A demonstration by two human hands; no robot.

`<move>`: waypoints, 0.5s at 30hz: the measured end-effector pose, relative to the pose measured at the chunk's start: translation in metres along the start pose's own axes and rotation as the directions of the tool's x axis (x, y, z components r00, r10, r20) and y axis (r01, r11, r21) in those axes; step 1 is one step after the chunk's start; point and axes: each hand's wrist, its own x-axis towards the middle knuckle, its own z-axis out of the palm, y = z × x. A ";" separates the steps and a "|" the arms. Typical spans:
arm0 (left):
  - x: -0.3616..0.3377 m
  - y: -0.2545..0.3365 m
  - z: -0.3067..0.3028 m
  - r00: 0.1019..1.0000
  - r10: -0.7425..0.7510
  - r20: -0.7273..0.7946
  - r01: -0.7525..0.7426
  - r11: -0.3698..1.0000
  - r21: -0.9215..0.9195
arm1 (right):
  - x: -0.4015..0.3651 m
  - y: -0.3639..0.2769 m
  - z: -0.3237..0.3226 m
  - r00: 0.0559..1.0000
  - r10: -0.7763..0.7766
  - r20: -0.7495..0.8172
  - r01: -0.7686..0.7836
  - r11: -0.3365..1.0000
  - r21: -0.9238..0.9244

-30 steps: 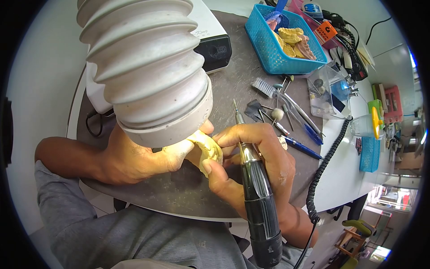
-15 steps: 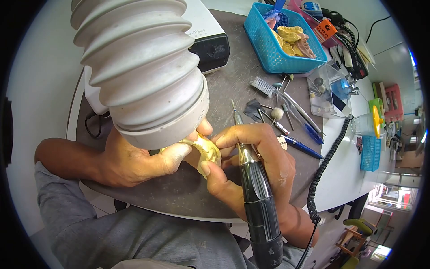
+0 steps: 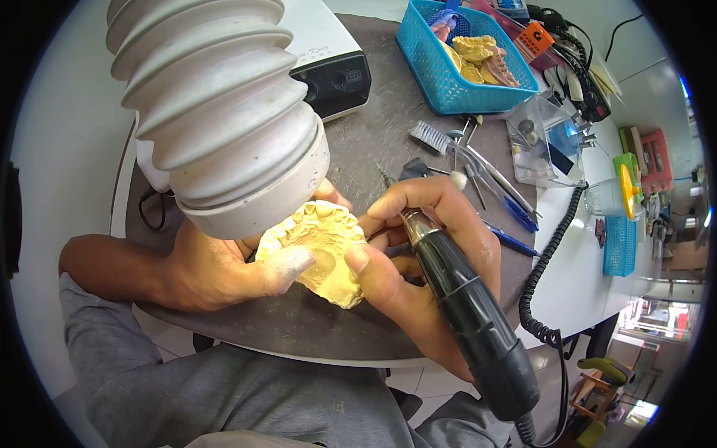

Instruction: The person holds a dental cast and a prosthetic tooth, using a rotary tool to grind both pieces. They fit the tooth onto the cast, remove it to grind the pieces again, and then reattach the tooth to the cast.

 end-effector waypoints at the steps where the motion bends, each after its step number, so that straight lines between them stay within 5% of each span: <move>1: 0.001 0.001 -0.002 0.998 -0.022 0.054 0.020 0.999 0.033 | 0.000 0.000 -0.001 1.000 0.000 -0.003 0.000 1.000 0.002; 8: -0.002 0.011 0.003 0.991 -0.127 0.048 0.127 0.992 -0.002 | 0.001 0.002 -0.003 0.999 0.023 0.022 -0.024 0.999 0.025; 15: -0.004 0.013 0.001 0.991 -0.084 0.108 0.083 0.996 0.016 | 0.002 0.004 -0.004 1.000 0.010 0.029 -0.011 0.999 0.032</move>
